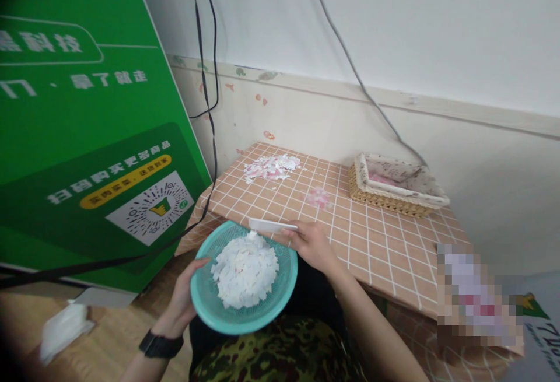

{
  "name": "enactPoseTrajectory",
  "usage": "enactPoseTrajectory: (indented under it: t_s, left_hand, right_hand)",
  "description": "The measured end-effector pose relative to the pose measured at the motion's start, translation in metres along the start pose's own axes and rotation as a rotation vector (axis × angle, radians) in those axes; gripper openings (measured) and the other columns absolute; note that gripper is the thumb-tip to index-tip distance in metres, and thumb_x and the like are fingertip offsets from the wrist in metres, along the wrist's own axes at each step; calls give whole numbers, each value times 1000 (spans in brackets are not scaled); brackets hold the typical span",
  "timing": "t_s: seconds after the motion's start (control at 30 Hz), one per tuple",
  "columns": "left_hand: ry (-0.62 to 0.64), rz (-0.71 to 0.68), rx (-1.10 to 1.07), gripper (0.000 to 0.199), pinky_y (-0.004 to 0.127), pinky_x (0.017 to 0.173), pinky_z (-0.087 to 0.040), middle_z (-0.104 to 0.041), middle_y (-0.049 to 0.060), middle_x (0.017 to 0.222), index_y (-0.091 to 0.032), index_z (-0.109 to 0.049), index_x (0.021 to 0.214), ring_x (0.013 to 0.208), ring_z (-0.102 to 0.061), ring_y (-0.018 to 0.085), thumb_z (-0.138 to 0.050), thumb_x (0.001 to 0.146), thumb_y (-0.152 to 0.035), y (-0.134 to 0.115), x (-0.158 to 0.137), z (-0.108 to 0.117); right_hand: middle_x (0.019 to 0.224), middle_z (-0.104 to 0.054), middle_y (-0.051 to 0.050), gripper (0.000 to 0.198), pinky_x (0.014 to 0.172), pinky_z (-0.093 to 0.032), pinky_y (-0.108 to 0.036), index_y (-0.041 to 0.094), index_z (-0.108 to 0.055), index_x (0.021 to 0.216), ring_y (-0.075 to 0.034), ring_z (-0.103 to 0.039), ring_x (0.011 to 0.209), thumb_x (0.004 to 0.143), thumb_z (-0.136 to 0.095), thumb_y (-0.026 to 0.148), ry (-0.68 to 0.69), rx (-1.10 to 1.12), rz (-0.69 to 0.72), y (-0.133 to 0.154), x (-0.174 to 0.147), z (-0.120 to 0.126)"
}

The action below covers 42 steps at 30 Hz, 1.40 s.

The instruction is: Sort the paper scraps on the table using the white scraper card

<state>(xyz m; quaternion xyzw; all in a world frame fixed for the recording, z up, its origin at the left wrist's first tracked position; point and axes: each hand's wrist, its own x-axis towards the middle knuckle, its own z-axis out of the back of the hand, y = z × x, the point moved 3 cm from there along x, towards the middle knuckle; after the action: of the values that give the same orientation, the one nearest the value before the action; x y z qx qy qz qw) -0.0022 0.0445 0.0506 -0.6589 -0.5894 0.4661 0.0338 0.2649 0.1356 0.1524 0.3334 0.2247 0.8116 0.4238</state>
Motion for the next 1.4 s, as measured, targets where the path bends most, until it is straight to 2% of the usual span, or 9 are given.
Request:
enactPoseTrajectory:
  t_s: [0.1,0.2,0.27,0.47,0.67,0.8,1.03,1.4]
  left_hand:
    - [8,14,15,7,33,61,-54,-73,7,65,-12,-69,71,58,-67,21,-64,69,-16,0,-1,0]
    - [5,4,20,6,33,61,-54,-73,7,63,-11,-68,71,57,-67,21,-64,69,-16,1,-1,1]
    - [-16,4,28,7,34,61,-54,-73,8,63,-11,-68,72,57,-67,22,-64,69,-16,2,0,2]
    - [-21,-3,67,10,36,62,-55,-73,9,64,-10,-68,73,58,-68,24,-65,69,-18,4,5,8]
    - [-21,6,66,8,36,60,-55,-72,8,62,-11,-68,71,57,-67,23,-65,69,-18,6,4,10]
    - [-30,-8,51,7,32,58,-54,-72,7,61,-11,-68,69,55,-66,20,-65,69,-17,5,4,10]
    - [-15,8,51,9,34,62,-54,-73,8,63,-10,-69,73,58,-66,21,-64,71,-18,6,4,8]
    - [-32,16,45,8,34,60,-54,-72,6,62,-10,-68,71,55,-66,20,-65,69,-17,6,6,11]
  right_hand:
    - [74,-68,-2,29,57,-41,-26,20,-67,90,-15,-58,60,90,-45,39,-37,-47,12,-2,14,15]
    - [62,-61,-3,36,54,-36,-26,18,-62,69,-15,-53,56,89,-45,42,-160,-241,30,-19,43,33]
    - [53,-55,-1,37,49,-30,-26,18,-60,67,-14,-49,49,89,-44,43,-179,-345,-18,-34,65,42]
    - [56,-59,-2,29,51,-29,-25,18,-61,71,-15,-51,53,88,-46,37,-80,-432,1,-50,103,47]
    - [55,-56,0,31,51,-30,-25,18,-57,63,-13,-48,52,86,-50,38,10,-333,1,-47,111,44]
    - [53,-53,0,35,50,-29,-25,18,-55,59,-13,-46,51,85,-50,41,-27,-307,-29,-48,115,44]
    - [55,-53,1,34,50,-29,-25,18,-54,61,-12,-45,52,84,-50,42,77,-268,12,-49,114,47]
    - [56,-51,1,32,52,-30,-23,15,-57,65,-10,-43,53,83,-52,41,125,-200,-4,-47,118,44]
